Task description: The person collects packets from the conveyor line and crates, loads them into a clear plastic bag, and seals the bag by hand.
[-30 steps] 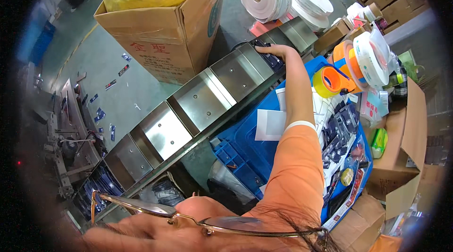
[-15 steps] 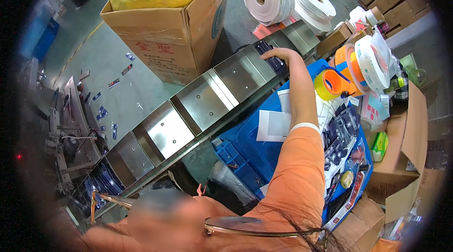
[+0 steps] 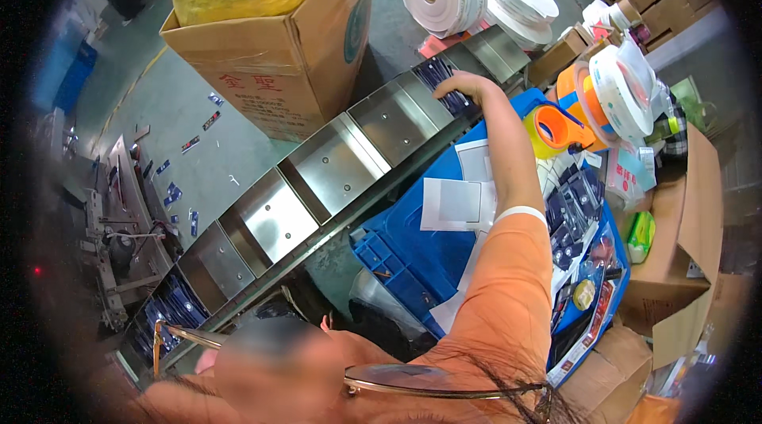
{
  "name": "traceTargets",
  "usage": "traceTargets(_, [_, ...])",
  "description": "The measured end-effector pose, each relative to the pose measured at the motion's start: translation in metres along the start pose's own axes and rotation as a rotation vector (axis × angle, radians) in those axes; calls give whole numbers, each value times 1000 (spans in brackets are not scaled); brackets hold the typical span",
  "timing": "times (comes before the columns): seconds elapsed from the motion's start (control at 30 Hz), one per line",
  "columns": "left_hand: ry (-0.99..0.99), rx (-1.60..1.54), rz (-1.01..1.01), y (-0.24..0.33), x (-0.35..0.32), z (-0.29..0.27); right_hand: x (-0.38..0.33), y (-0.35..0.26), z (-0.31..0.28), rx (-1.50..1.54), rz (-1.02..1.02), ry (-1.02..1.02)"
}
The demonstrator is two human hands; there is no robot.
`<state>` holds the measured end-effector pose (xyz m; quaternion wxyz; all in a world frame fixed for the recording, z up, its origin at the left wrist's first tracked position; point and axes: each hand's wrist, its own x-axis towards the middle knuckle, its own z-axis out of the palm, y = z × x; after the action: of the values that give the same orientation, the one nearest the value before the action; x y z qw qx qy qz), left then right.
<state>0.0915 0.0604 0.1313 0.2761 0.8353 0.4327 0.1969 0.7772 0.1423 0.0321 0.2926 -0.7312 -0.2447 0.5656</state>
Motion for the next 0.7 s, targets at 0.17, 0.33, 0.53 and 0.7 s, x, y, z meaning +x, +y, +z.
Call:
traceTargets(0.17, [-291,-550,102,50,155,63,-16,1,-3,29,150,38])
traceTargets(0.33, [-654,-1082,-126,123,317,219,-16,-7,12,209,222,-121])
traceTargets(0.53, [-713,-1073,-469,153,408,334,-8,-9,-2,169,242,-57])
traceTargets(0.7, [-725,-1200,-623,170,419,363,12,1,-1,143,118,-198])
